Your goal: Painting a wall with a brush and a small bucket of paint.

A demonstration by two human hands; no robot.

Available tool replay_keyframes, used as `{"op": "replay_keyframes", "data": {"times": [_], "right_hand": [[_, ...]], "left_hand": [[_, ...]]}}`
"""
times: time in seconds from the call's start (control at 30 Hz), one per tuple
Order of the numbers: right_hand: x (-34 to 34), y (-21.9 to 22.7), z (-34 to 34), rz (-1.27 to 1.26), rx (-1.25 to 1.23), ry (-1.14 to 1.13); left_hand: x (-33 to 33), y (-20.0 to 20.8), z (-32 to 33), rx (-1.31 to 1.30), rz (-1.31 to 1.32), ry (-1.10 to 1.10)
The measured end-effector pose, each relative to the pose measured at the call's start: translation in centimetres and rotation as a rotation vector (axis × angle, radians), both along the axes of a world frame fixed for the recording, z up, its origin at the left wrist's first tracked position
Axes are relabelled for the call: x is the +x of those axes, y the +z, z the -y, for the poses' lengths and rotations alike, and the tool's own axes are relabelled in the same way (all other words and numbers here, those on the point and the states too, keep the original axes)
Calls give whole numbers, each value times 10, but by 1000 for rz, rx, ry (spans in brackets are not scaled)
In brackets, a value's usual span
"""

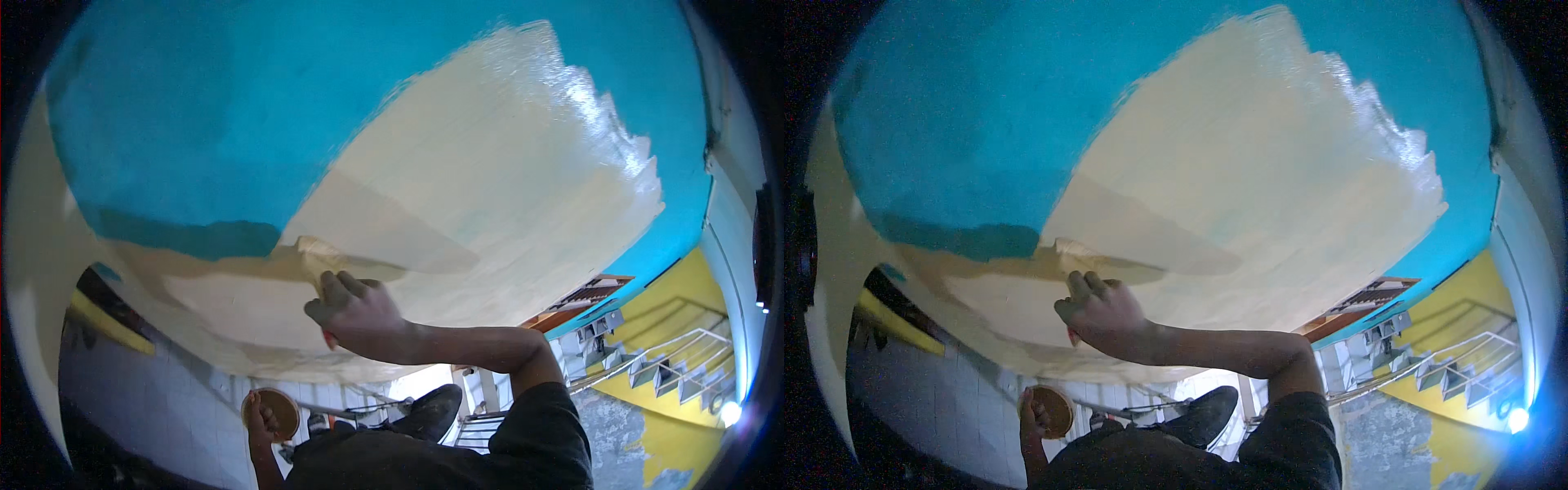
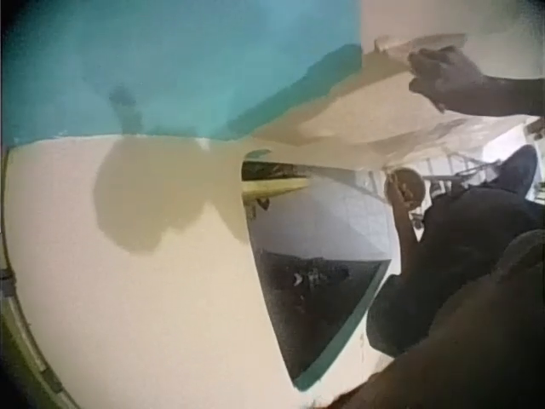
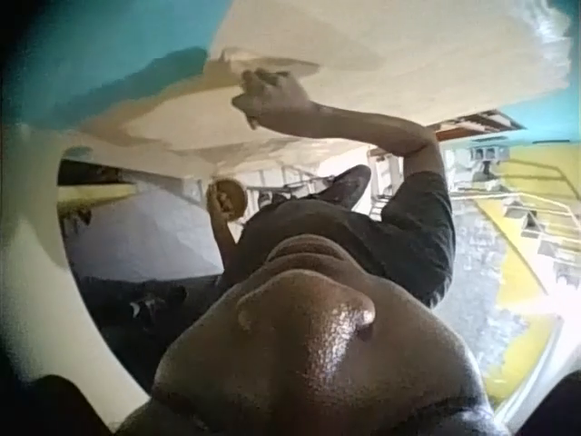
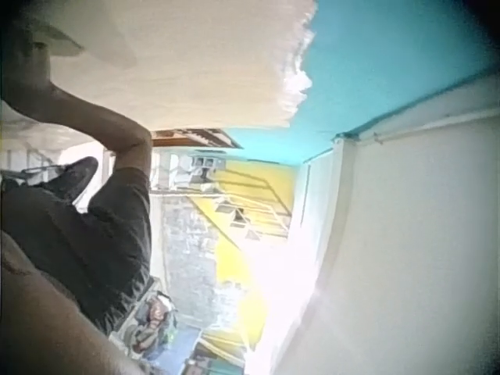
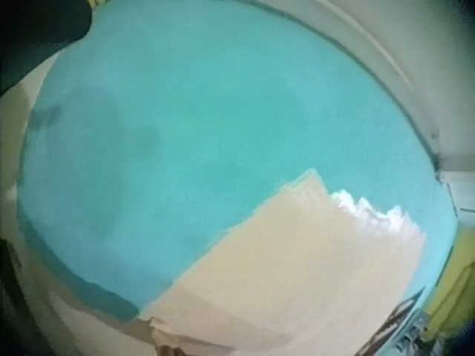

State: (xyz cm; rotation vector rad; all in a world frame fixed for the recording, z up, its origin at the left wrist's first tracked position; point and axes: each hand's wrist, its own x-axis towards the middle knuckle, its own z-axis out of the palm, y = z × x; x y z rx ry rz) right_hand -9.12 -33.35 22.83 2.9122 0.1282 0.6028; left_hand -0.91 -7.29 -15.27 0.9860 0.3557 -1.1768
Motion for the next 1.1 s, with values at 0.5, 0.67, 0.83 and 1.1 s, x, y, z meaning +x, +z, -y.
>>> {"op": "replay_keyframes", "data": {"times": [0.5,0.67,0.83,1.1], "right_hand": [[-11,50,-18,60,-69,-98],[27,-32,-32,9,-11,-59],[34,-34,-37,-83,156,-9],[37,8,4,80,282,10]], "left_hand": [[-20,-18,-15,174,-90,111],[-26,10,8,204,-49,56],[-25,-3,1,245,-4,41],[-26,29,27,250,27,84]]}}
